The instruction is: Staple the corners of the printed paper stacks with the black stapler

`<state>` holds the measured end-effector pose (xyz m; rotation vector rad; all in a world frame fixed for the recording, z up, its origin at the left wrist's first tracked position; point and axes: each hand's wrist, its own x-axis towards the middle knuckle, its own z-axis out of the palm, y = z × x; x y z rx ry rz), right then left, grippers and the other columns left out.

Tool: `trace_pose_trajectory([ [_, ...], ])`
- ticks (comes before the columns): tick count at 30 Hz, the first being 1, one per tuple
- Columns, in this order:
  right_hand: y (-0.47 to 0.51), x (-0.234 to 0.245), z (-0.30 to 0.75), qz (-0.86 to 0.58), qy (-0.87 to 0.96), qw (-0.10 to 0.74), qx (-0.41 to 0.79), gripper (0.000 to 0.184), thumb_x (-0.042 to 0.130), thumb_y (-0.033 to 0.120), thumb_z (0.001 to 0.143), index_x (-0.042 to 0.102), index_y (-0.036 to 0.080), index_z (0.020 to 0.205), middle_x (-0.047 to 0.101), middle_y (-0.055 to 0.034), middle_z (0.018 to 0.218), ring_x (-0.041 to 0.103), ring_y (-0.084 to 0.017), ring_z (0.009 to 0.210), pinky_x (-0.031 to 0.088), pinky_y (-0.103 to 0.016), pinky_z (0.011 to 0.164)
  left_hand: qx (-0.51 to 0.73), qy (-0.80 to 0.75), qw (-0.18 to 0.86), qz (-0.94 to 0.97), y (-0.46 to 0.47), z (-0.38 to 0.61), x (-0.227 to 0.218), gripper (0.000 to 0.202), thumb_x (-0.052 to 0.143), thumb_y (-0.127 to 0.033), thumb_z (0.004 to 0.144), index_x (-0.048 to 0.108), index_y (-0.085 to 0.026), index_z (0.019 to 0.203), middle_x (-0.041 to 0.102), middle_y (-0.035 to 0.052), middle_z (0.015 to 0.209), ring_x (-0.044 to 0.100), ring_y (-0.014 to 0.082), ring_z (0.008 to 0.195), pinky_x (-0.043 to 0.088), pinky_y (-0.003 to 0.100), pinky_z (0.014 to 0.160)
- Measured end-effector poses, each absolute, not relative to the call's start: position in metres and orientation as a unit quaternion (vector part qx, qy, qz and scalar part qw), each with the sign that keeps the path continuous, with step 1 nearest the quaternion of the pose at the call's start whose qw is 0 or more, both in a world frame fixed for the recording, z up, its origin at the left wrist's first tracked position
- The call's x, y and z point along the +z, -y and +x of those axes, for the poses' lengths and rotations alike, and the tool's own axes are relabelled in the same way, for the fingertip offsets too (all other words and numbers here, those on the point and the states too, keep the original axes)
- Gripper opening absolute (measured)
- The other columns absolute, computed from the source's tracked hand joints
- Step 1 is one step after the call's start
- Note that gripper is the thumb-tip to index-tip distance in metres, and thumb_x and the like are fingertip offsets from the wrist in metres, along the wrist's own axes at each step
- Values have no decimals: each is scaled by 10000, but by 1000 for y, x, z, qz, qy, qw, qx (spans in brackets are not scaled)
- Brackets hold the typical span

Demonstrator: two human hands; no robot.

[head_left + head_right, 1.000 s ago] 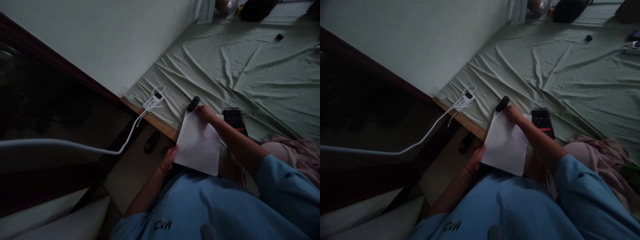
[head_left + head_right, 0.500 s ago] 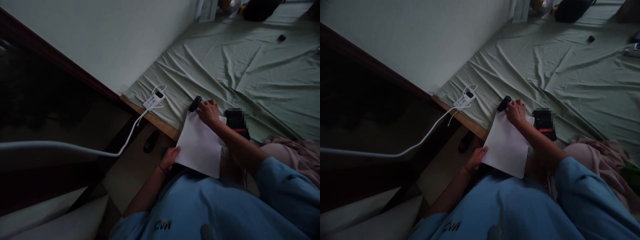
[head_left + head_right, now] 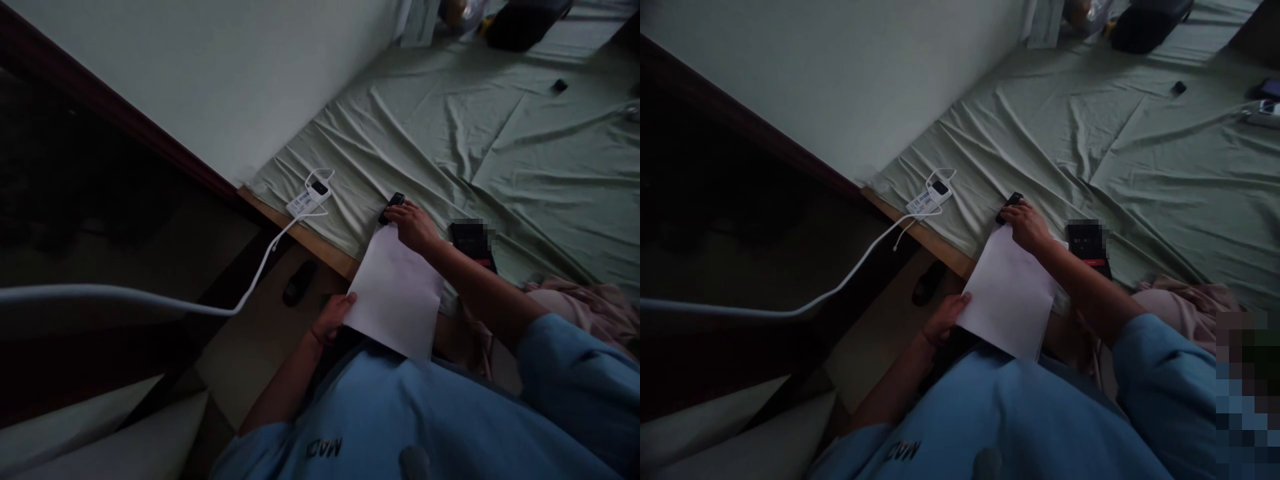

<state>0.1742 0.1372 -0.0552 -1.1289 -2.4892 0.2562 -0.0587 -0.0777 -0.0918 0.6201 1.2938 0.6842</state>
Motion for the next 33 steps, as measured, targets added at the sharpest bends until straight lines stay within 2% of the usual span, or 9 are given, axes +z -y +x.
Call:
trace_pose_trajectory([
  [9, -131, -58, 173, -401, 902, 139, 79, 553, 451, 24, 825, 659, 143, 1322, 613, -119, 1403, 556, -258, 1318, 351, -468, 1175, 298, -585, 701, 278, 75, -62, -95, 732, 738, -774, 618, 662, -64, 778, 616, 80, 692, 508, 111, 567, 332, 232, 509],
  [13, -128, -54, 167, -406, 898, 151, 79, 535, 441, 35, 836, 673, 162, 1301, 630, -116, 1384, 558, -260, 1309, 344, -485, 1169, 300, -588, 694, 287, 76, -60, -94, 738, 721, -788, 623, 662, -74, 797, 621, 83, 705, 516, 125, 587, 348, 243, 529],
  [16, -125, -46, 170, -423, 881, 196, 82, 475, 432, 68, 868, 687, 160, 1258, 626, -115, 1386, 562, -263, 1292, 334, -477, 1167, 291, -607, 669, 314, 80, -60, -91, 794, 687, -849, 577, 638, -78, 760, 579, 61, 661, 464, 110, 560, 311, 240, 514],
  [19, -114, -35, 189, -496, 815, 283, 96, 385, 446, 157, 913, 686, 155, 1213, 615, -134, 1383, 571, -276, 1255, 419, -456, 1092, 287, -636, 611, 374, 91, -65, -87, 803, 602, -884, 630, 619, -85, 708, 525, 41, 621, 404, 99, 552, 266, 238, 501],
  [23, -74, -32, 233, -576, 696, 405, 139, 299, 470, 300, 947, 676, 187, 1132, 704, -135, 1157, 648, -276, 1082, 501, -459, 961, 318, -660, 543, 411, 120, -76, -85, 723, 582, -830, 720, 577, -113, 627, 474, 22, 586, 371, 97, 549, 249, 236, 487],
  [25, -45, -39, 250, -614, 645, 419, 178, 326, 511, 422, 943, 671, 193, 1111, 715, -137, 1094, 664, -285, 1021, 514, -476, 922, 333, -675, 533, 386, 136, -79, -85, 705, 596, -814, 728, 581, -116, 626, 457, 12, 561, 354, 94, 531, 238, 234, 477],
  [28, 1, -52, 258, -627, 569, 417, 330, 493, 575, 569, 907, 599, 217, 1251, 712, -123, 1136, 680, -259, 1002, 522, -467, 920, 371, -689, 527, 331, 154, -81, -80, 657, 601, -771, 772, 638, -118, 715, 489, 13, 585, 383, 104, 541, 287, 232, 489],
  [30, 25, -56, 251, -587, 489, 426, 484, 581, 623, 612, 867, 556, 257, 1321, 715, -95, 1162, 693, -236, 999, 549, -438, 899, 385, -692, 511, 335, 159, -79, -73, 613, 610, -731, 799, 646, -125, 717, 522, 25, 616, 432, 120, 579, 344, 237, 526],
  [33, 45, -50, 231, -525, 390, 410, 636, 551, 685, 590, 828, 596, 322, 1301, 735, -44, 1138, 702, -221, 989, 575, -378, 849, 395, -696, 485, 353, 155, -70, -66, 578, 606, -694, 829, 645, -130, 706, 560, 41, 652, 476, 139, 623, 383, 244, 566],
])
